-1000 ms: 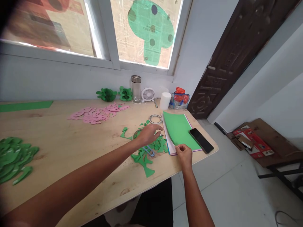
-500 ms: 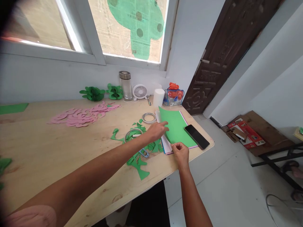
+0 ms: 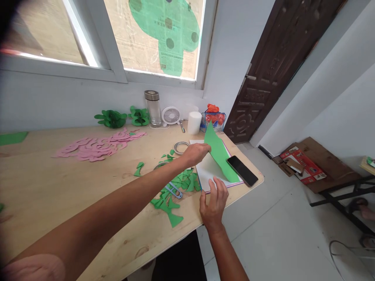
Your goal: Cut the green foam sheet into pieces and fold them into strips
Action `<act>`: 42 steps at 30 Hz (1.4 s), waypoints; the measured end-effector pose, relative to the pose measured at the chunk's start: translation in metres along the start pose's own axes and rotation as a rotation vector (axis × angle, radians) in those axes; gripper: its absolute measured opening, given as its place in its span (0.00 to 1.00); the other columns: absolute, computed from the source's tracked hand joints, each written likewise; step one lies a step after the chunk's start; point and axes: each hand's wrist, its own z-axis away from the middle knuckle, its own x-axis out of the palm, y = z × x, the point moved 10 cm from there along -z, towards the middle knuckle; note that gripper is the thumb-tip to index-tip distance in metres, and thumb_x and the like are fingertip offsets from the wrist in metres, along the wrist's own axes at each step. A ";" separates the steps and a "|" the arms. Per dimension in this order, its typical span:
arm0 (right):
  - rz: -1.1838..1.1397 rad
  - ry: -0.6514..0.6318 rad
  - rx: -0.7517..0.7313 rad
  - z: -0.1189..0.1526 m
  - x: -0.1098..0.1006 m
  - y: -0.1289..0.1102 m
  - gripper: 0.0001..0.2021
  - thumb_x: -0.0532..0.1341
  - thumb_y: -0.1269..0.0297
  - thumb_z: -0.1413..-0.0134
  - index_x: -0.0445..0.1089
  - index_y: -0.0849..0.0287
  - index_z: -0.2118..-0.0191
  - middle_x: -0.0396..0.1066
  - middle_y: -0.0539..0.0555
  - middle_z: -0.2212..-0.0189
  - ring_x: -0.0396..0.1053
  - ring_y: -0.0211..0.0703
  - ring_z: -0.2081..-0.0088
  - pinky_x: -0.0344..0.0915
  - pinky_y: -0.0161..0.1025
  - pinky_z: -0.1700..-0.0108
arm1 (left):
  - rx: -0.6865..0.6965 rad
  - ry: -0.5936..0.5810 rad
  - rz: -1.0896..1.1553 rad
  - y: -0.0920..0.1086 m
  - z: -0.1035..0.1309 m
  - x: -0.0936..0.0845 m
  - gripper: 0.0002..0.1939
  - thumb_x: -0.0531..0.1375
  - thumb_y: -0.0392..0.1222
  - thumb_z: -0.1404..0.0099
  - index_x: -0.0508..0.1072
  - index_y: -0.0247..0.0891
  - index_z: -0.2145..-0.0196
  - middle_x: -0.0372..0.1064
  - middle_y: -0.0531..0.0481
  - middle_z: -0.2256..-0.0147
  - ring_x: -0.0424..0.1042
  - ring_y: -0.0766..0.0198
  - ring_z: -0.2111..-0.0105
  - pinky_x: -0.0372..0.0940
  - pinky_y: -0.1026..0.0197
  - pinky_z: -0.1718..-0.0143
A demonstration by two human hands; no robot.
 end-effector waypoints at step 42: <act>-0.787 -0.485 -0.528 0.081 -0.032 -0.218 0.19 0.51 0.79 0.46 0.71 0.55 0.55 0.77 0.54 0.62 0.74 0.43 0.59 0.64 0.50 0.47 | -0.651 0.600 -0.335 0.043 0.488 -0.069 0.13 0.53 0.32 0.37 0.73 0.43 0.57 0.73 0.45 0.52 0.70 0.49 0.55 0.66 0.46 0.58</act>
